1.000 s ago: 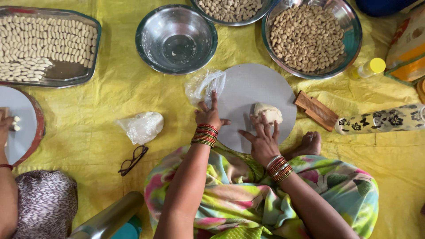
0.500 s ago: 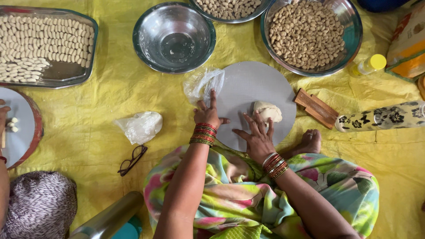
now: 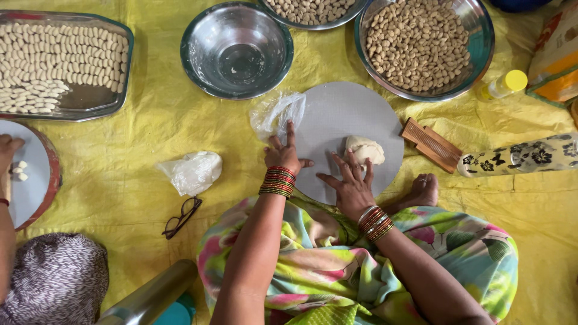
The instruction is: The person kneads a ball of dough on a round board using both hands. They repeatedly press, fold, and rotate the dough to develop its texture. The person also handles a plastic bag and a wooden tool nearby.
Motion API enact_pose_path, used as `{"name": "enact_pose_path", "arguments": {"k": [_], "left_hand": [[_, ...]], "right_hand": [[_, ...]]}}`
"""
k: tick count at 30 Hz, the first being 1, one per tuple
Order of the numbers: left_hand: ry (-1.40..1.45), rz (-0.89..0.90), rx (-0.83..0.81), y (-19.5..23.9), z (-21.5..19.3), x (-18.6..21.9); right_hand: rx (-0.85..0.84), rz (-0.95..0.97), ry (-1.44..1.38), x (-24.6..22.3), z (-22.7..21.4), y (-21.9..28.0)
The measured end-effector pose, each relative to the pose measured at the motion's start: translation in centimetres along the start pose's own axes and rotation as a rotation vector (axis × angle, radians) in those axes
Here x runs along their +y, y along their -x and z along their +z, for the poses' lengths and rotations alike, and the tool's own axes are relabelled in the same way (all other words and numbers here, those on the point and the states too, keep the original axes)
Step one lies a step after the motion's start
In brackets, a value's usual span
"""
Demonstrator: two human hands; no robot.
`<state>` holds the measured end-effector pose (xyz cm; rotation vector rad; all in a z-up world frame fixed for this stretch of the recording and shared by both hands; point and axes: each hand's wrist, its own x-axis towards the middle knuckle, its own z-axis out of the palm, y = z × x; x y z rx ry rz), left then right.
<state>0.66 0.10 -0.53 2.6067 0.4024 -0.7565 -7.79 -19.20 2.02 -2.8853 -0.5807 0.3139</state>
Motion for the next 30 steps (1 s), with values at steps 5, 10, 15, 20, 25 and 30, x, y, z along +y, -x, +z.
{"name": "enact_pose_path", "arguments": {"k": [5,10,15,20,25,30], "left_hand": [[-0.001,0.012,0.018,0.0,0.2,-0.1],[-0.009,0.006,0.004,-0.2,0.2,-0.2],[-0.011,0.011,0.016,-0.2,0.3,-0.2],[-0.014,0.001,-0.003,-0.3,0.2,-0.1],[-0.014,-0.003,-0.016,-0.2,0.1,0.0],[-0.014,0.0,-0.003,-0.3,0.1,-0.1]], "right_hand": [[0.077,0.017,-0.047,0.2,0.1,0.0],[0.123,0.029,-0.039,0.6,0.3,-0.1],[0.146,0.027,-0.062,0.7,0.5,0.0],[0.114,0.052,-0.083,0.5,0.3,0.0],[0.046,0.141,0.046,0.1,0.4,-0.8],[0.08,0.187,0.077,0.2,0.8,-1.1]]}}
